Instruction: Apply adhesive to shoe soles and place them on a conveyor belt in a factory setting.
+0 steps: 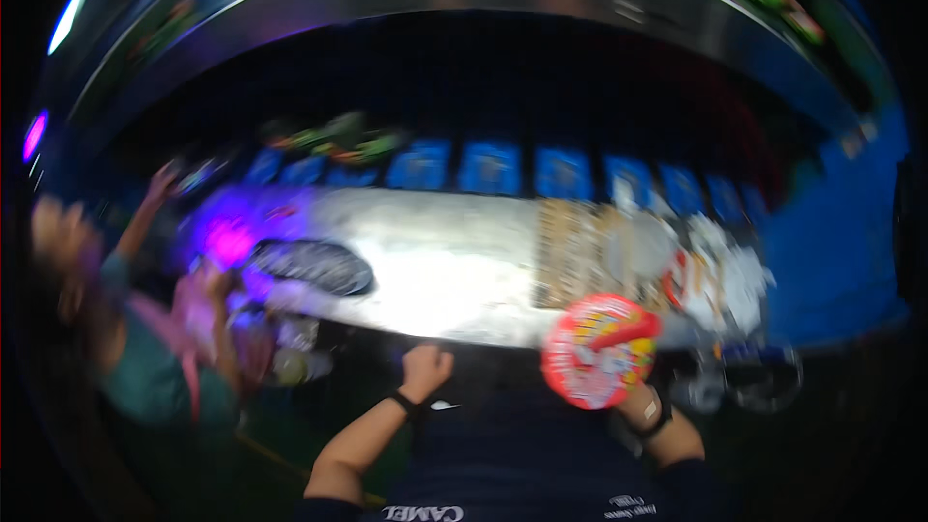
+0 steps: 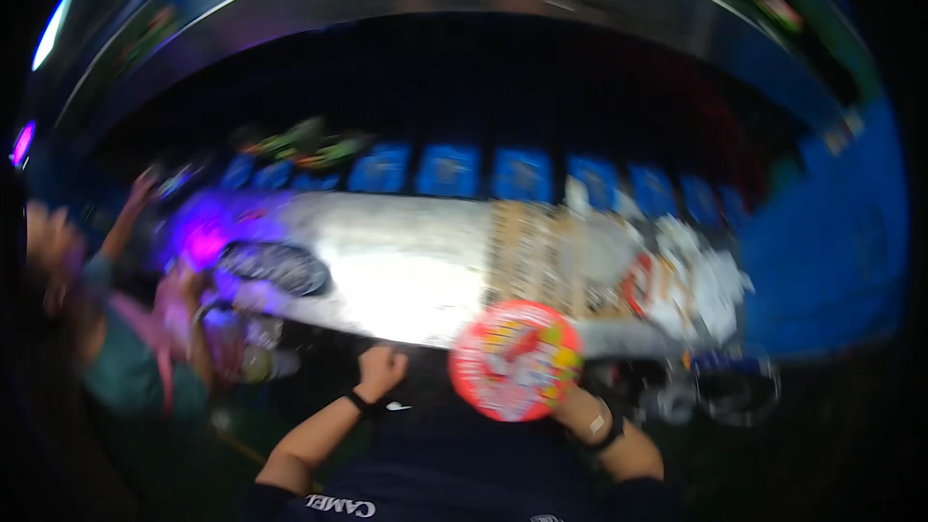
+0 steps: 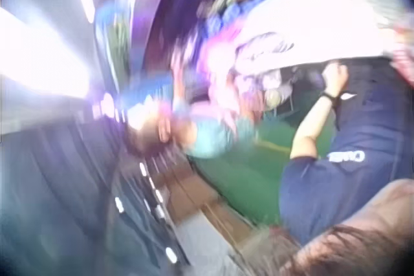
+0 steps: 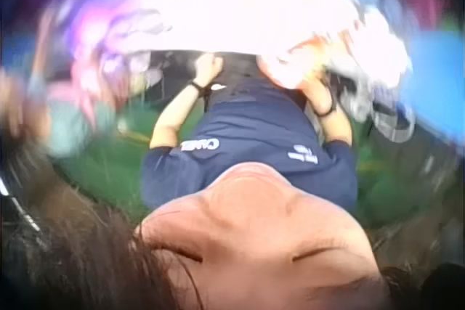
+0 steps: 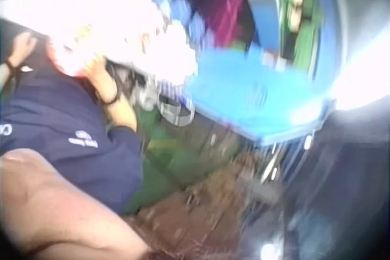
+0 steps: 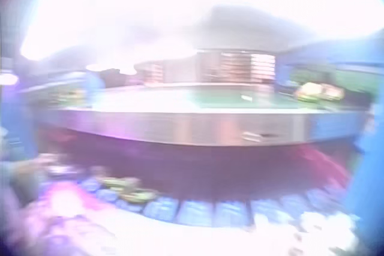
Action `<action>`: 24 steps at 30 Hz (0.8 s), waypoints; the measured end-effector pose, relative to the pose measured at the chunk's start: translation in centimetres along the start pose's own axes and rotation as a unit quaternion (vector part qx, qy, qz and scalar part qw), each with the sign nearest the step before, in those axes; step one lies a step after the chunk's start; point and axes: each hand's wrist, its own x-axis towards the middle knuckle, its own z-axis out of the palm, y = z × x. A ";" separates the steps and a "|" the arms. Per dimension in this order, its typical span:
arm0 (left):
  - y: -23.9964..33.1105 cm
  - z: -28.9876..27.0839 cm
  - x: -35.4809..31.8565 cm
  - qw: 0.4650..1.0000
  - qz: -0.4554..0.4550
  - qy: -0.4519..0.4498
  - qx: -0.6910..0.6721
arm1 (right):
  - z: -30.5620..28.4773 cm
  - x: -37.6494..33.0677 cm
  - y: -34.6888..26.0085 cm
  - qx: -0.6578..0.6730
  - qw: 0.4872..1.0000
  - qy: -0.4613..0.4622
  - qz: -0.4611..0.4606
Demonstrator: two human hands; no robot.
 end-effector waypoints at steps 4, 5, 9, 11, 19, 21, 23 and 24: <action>1.5 0.0 1.2 0.995 0.037 -0.012 -0.087 | 0.5 0.3 1.3 -0.614 0.735 0.101 -0.270; 1.3 0.4 1.1 0.993 0.061 0.013 -0.103 | -0.4 -0.1 4.6 -0.566 0.766 0.123 -0.279; 0.8 0.1 0.6 0.994 0.045 -0.019 -0.097 | 1.4 1.8 7.6 -0.330 0.879 0.313 -0.144; 0.8 0.5 -0.1 0.993 0.032 0.005 -0.118 | 1.9 2.7 7.6 -0.276 0.906 0.301 -0.111; -0.4 0.6 0.3 0.988 0.040 -0.001 -0.150 | 3.5 4.9 7.9 -0.083 0.953 0.290 0.031; -0.5 0.3 0.4 0.987 0.033 -0.005 -0.158 | 4.0 5.3 7.6 -0.036 0.954 0.292 0.059; -0.7 1.0 0.4 0.986 0.041 0.010 -0.163 | 4.4 5.5 7.2 0.007 0.952 0.295 0.083; -0.8 1.2 0.4 0.984 0.051 0.028 -0.167 | 4.7 5.8 7.0 0.023 0.951 0.295 0.092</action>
